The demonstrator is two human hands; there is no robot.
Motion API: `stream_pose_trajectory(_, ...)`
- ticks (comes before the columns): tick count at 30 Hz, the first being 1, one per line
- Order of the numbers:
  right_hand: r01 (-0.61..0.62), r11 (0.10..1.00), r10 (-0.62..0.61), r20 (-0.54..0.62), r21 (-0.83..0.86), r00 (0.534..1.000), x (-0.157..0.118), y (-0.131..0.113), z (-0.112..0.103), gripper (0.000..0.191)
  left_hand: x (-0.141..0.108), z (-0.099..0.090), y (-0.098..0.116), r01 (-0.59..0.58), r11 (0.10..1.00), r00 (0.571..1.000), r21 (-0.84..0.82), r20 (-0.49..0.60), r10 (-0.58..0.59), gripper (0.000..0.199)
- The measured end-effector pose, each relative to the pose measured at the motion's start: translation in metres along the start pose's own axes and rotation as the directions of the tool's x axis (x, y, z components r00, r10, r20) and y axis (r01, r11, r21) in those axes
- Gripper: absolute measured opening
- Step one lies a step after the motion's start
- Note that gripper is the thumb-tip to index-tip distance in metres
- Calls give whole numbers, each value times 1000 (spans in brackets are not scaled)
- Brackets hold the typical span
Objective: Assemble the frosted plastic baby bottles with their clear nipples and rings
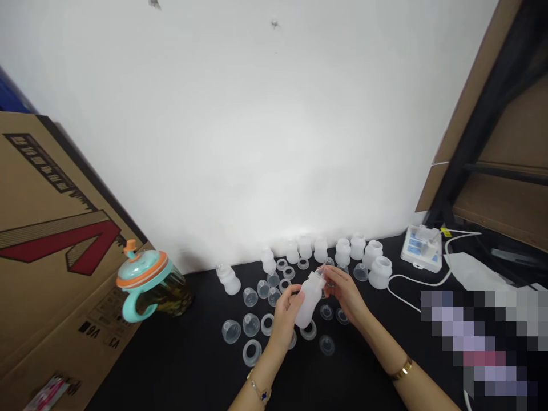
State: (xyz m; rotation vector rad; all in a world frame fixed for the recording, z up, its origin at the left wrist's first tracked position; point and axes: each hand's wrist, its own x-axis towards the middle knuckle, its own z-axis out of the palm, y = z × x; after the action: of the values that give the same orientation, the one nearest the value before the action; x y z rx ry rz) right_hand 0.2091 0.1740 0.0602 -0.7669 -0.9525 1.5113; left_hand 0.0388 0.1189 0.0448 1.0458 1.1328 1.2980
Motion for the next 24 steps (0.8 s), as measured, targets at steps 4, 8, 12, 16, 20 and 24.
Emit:
stream_pose_trajectory(4, 0, 1000, 0, -11, 2, 1000, 1, 1, -1, 36, -3, 1, 5, 111, 985, 990, -131, 103, -98, 57)
stream_pose_trajectory(8, -13, 1000, 13, -14, 18, 1000, 2, -1, -3, 35, -7, 2, 12, 335, 916, 934, -221, 208, -292, 58)
stream_pose_trajectory(12, -27, 999, 27, -8, 23, 1000, 1, -3, -3, 35, -5, 0, 12, 439, 848, 888, -295, 285, -361, 56)
stream_pose_trajectory(16, -17, 1000, 18, -5, 21, 1000, 0, -3, -3, 34, -1, -2, 9, 495, 796, 863, -349, 303, -404, 55)
stream_pose_trajectory(20, -13, 1000, 13, 1, 12, 1000, 1, -2, -4, 30, 0, -4, 7, 507, 776, 856, -375, 326, -401, 56)
stream_pose_trajectory(24, -15, 1000, 15, -5, 7, 1000, 2, -1, -5, 30, 0, -5, 5, 485, 790, 868, -374, 315, -384, 55)
